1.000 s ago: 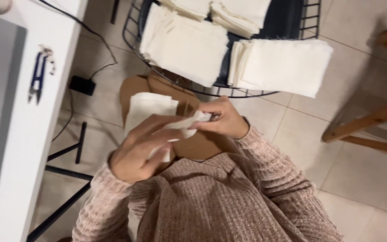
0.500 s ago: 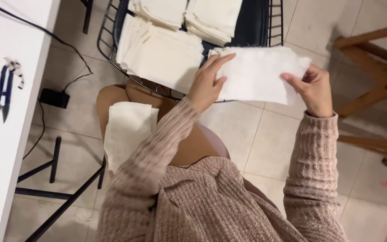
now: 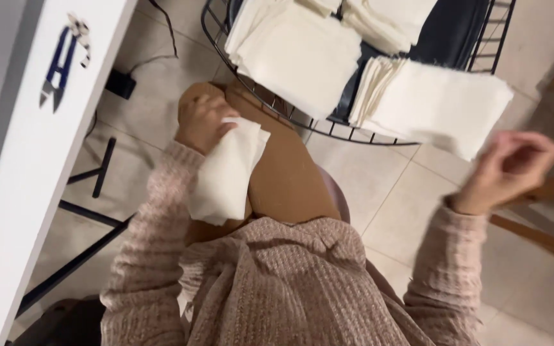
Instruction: Sorting and stacking small pieces of white fabric while sitting in a workspace.
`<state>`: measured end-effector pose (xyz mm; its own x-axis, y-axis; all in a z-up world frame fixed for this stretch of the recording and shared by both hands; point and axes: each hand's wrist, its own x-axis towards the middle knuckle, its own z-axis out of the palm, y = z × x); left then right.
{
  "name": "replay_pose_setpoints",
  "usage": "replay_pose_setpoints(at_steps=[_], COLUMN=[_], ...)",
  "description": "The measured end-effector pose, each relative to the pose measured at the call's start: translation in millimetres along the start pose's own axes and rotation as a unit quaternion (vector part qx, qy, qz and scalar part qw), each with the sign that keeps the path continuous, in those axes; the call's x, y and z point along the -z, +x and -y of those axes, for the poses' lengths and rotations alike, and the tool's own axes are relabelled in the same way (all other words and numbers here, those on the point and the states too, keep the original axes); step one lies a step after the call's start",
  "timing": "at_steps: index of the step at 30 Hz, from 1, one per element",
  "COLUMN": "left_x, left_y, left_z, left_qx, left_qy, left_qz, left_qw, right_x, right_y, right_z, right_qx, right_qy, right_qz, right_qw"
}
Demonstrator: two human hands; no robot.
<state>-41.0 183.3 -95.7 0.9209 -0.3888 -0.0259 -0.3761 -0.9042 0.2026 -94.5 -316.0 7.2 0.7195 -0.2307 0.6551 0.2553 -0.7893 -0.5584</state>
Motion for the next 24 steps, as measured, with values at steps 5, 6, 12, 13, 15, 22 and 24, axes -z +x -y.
replay_pose_setpoints(at_steps=[5, 6, 12, 13, 15, 22, 24], left_x=[8, 8, 7, 5, 40, 199, 227], left_y=[-2, -4, -21, -30, -41, -86, -92], left_z=[-3, -3, 1, 5, -10, -107, -118], left_qx=[-0.059, -0.060, -0.078, -0.098, -0.119, -0.165, -0.223], left_qy=[-0.086, -0.086, -0.089, -0.049, -0.005, -0.183, -0.102], left_qz=[0.095, 0.094, 0.053, 0.065, 0.076, -0.012, -0.043], left_qw=[0.990, 0.990, 0.992, 0.992, 0.990, 0.969, 0.968], right_x=[-60, -67, -110, -119, -140, -187, -191], right_y=[-46, -53, -73, -75, -67, -3, -4], right_z=[71, 78, 107, 107, 116, 180, 182], right_qx=[-0.022, -0.021, -0.110, -0.149, -0.186, -0.069, -0.041], right_qy=[0.148, 0.147, 0.246, 0.270, 0.295, 0.528, 0.547], right_qz=[0.095, 0.094, 0.231, 0.248, 0.261, 0.600, 0.646], right_qw=[0.984, 0.984, 0.935, 0.919, 0.900, 0.597, 0.531])
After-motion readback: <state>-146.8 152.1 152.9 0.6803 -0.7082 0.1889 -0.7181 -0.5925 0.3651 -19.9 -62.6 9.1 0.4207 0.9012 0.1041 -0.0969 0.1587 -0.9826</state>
